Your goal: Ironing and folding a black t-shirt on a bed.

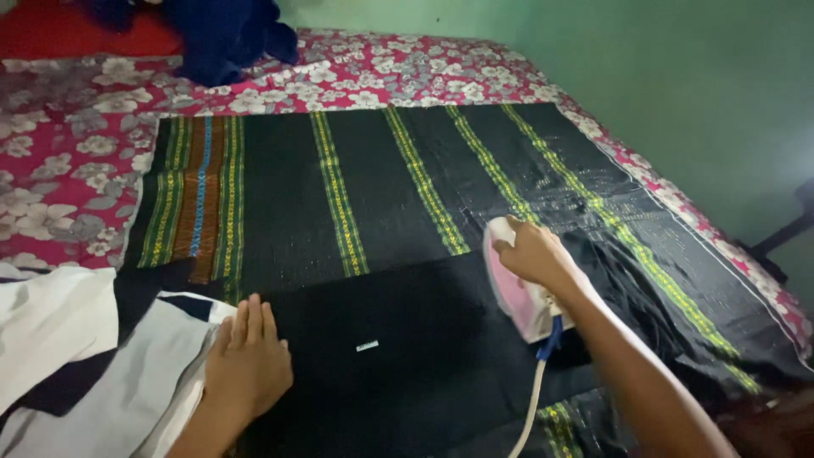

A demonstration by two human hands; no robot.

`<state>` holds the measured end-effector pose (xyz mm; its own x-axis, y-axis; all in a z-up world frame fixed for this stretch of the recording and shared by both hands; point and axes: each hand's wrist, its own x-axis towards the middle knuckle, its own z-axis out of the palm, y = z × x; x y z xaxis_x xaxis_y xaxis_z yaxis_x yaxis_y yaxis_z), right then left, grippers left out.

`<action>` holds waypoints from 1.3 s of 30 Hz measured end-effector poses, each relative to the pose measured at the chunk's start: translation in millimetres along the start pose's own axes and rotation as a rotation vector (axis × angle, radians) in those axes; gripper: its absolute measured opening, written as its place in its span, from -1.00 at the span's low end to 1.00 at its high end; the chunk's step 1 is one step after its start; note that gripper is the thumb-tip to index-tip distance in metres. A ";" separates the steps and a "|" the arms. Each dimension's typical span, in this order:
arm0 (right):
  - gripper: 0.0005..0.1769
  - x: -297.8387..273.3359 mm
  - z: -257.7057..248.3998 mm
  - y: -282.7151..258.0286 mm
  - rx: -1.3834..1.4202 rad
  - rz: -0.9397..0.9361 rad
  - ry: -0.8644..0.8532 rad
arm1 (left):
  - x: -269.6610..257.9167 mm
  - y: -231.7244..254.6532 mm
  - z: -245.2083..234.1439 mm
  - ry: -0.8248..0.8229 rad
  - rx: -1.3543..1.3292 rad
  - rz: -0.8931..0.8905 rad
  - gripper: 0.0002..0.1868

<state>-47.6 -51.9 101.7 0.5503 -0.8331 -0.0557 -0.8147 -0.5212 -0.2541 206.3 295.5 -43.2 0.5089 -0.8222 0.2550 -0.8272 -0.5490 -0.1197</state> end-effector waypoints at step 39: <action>-0.31 -87.2 77.8 -183.9 0.313 -0.387 -0.254 | -3.7 9.9 39.1 0.116 -0.129 -0.136 -0.21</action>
<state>68.4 131.0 78.1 0.8567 -0.5011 -0.1225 -0.4730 -0.6681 -0.5744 205.5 287.3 -82.8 0.5934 -0.7149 0.3699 -0.7802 -0.6239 0.0458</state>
